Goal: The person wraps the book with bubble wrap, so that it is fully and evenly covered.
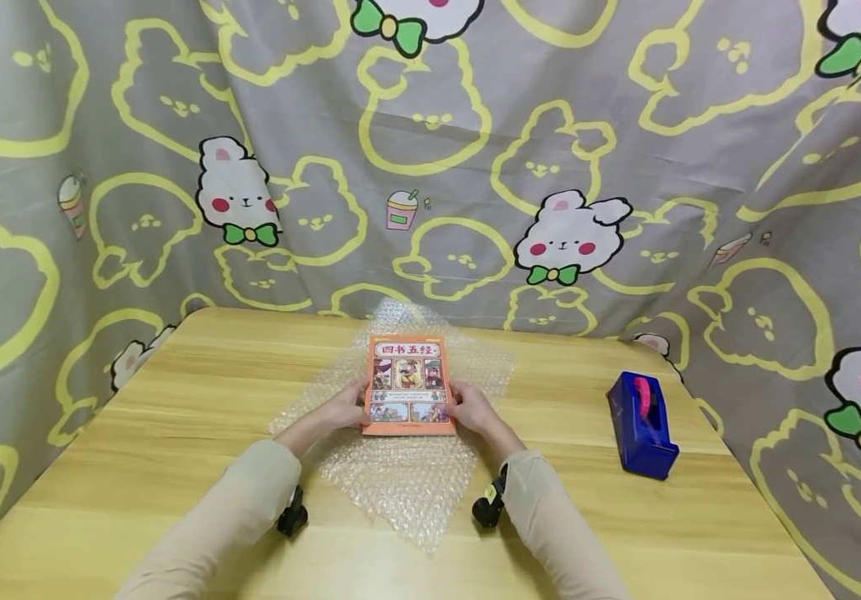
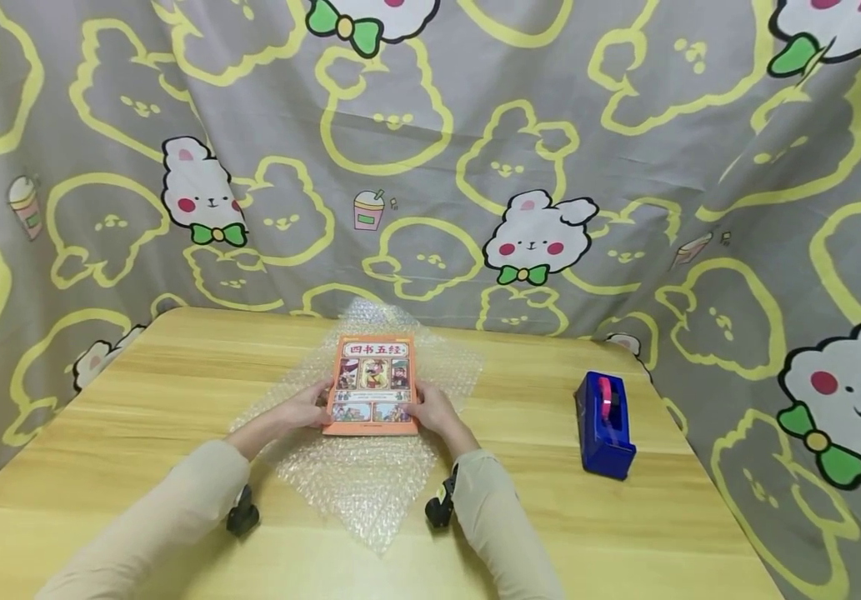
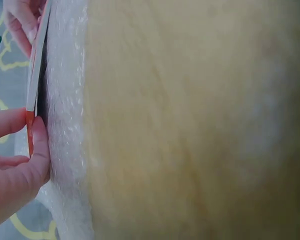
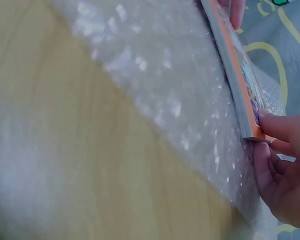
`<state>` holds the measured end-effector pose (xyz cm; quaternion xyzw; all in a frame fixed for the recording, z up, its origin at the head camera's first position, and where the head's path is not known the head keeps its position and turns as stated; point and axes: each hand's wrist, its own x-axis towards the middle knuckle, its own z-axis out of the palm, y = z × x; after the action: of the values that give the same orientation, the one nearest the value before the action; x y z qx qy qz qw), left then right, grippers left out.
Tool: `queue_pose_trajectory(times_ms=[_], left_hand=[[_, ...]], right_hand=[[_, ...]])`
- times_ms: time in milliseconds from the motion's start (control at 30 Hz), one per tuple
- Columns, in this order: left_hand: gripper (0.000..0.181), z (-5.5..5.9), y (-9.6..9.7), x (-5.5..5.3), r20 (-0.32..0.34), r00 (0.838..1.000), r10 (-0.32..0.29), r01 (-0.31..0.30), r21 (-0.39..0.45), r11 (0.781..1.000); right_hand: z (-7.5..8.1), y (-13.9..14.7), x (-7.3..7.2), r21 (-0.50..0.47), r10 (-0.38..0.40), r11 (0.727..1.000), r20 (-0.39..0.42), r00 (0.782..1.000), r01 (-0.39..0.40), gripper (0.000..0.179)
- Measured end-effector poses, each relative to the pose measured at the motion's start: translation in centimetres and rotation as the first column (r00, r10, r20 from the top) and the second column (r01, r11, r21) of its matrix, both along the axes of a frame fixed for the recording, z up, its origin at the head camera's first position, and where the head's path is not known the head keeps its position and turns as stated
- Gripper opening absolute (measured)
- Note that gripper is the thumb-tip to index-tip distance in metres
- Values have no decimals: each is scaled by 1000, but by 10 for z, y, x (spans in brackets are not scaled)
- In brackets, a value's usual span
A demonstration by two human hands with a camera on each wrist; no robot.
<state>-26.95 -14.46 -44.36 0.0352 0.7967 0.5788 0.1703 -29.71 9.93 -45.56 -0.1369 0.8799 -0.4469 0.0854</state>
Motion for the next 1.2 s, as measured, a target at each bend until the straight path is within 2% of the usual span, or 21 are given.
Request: queue_pose_trajectory(times_ms=[167,267,433,633,700,833,1000,1100,1200], left_hand=[[80,4,-4,0,13,997,-71,71,6,997],[79,3,-7,0,18,995,-101,101,12,995],[78,-3,-12,-2,37,992,-121,120,34,992],[79,-2,-13,-3,20,990,-138,137,32,990],[79,-2,-12,-3,19,990,-142,141,43,989],[77,-4,-12,-4,-8,989,-150,151,30,988],[77,-7,-9,-3,-76,973,-220,214,-72,974],[77,-7,-8,-5,-99,967,-237,227,-99,969],[78,-6,-9,-7,-90,968,-235,226,-100,969]], right_hand=[[1,0,1,-12,-7,1000,40,999,7,49],[-3,3,1,-82,-8,997,65,998,14,51],[-8,7,-2,-202,-4,979,128,992,30,52],[-7,9,-4,-225,-35,972,168,985,73,55],[-5,10,-4,-215,-37,974,179,983,76,55],[0,12,-3,-148,-25,988,145,989,47,55],[2,18,0,-31,-8,999,107,994,11,58],[3,18,0,-25,-4,1000,109,994,7,56],[3,18,-2,-35,-6,999,113,994,10,52]])
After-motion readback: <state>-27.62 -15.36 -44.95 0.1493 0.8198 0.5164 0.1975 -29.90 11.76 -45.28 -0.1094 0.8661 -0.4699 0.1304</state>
